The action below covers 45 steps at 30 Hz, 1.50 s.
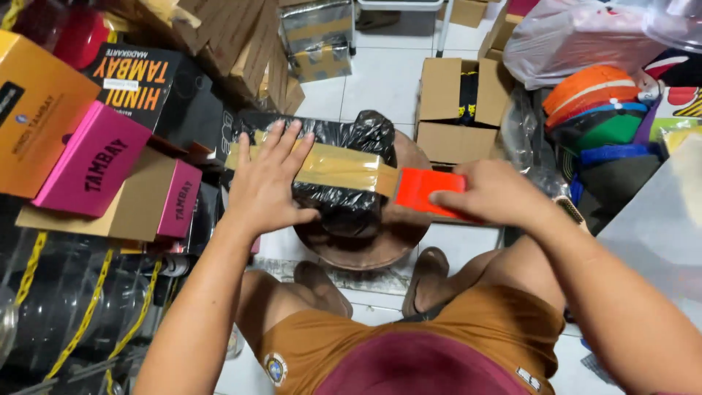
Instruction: The person packs a black plastic bag using adhesive tape and a tape dispenser while sitting on the floor.
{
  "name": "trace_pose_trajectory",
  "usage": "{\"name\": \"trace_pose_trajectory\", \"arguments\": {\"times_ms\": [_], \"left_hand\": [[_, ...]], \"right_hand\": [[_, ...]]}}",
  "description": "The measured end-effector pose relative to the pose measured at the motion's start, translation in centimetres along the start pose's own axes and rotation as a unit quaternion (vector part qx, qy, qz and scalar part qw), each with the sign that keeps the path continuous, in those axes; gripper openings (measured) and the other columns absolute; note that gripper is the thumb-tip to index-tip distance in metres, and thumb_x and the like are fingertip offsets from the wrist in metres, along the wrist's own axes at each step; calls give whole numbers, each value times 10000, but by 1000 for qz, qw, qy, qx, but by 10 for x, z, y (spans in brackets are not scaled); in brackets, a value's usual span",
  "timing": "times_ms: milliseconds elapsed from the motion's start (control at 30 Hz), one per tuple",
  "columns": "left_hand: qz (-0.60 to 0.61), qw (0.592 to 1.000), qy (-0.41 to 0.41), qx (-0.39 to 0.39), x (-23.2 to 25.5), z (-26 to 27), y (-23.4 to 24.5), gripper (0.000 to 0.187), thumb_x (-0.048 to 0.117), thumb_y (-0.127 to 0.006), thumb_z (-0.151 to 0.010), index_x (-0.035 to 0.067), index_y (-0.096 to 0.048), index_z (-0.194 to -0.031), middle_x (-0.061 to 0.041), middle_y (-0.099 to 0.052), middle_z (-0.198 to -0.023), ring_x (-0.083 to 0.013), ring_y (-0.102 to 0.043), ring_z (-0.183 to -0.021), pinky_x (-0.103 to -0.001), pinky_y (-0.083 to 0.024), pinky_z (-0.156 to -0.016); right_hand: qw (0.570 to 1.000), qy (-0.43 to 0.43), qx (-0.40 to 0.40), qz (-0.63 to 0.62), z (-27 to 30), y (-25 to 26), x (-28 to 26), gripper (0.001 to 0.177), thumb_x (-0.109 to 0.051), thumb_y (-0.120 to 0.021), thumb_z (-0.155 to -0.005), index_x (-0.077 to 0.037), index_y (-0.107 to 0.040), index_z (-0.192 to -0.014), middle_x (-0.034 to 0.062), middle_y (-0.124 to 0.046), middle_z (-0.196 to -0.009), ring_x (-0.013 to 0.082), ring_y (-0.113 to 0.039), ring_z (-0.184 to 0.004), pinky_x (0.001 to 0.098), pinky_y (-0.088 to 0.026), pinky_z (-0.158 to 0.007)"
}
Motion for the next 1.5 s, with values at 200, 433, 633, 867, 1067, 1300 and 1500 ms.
{"name": "trace_pose_trajectory", "arguments": {"times_ms": [200, 433, 633, 867, 1067, 1300, 1500], "left_hand": [[-3, 1000, 22, -11, 1, 8, 1, 1302, 643, -824, -547, 242, -237, -1638, -42, -190, -1716, -292, -138, -1575, -711, -38, -1203], [-12, 999, 26, -15, -2, 11, 3, 1353, 750, -796, -542, 224, -213, -1644, -65, -175, -1717, -297, -134, -1576, -709, -44, -1200], [30, 998, 31, -40, 1, 8, 14, 1310, 990, -519, -637, 177, -249, -1628, -107, -185, -1713, -324, -117, -1582, -781, -29, -1155], [-86, 974, -157, 137, 107, -14, 11, 945, 656, -774, -658, 344, -500, -1507, -51, -240, -1703, -459, -178, -1536, -812, -172, -1101], [-140, 976, -27, 162, 133, -27, -36, 358, 215, -634, -891, 141, -741, -1225, -202, -373, -1635, -611, -413, -1362, -724, -458, -941], [-28, 995, -8, -93, 127, -26, 27, 889, 674, -714, -800, 306, -372, -1534, -211, 42, -1702, -530, -91, -1504, -664, -248, -1118], [52, 984, 120, 123, 16, -13, 27, 879, 729, -363, -941, 177, -350, -1625, -291, -154, -1700, -481, -100, -1547, -754, -47, -1062]], "right_hand": [[986, -8, 53, 157, -1, -7, -51, 555, -634, -616, -811, -115, -786, -907, 157, -738, -745, 388, -753, -869, 479, -574, -751], [957, 25, 104, 271, -30, -71, 8, 419, -497, -665, -782, -100, -783, -847, 160, -757, -744, 367, -771, -800, 477, -603, -694], [968, -47, 152, 196, -17, -77, 53, 530, -505, -582, -902, -14, -709, -1054, 237, -751, -850, 448, -750, -874, 506, -590, -781], [943, 86, 274, 170, -74, -157, 106, 319, -339, -643, -837, -71, -675, -1008, 165, -724, -843, 384, -715, -950, 456, -521, -958], [885, 177, 404, 151, -74, -191, 113, 250, -257, -702, -824, -30, -653, -917, 190, -717, -825, 307, -711, -946, 425, -433, -1130], [869, 226, 433, 85, -77, -194, 134, 281, -71, -609, -869, 13, -672, -1130, 166, -730, -1067, 285, -690, -1066, 483, -402, -1176], [876, 225, 427, 17, -67, -170, 148, 311, 26, -554, -885, 43, -665, -1174, 186, -721, -1161, 313, -670, -1107, 569, -370, -1186]]}}
Point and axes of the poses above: each hand's wrist, its own z-axis away from the middle knuckle, its own y-axis out of the back of the hand, x = y × z, the point moved 2 cm from there along -z, towards the middle knuckle
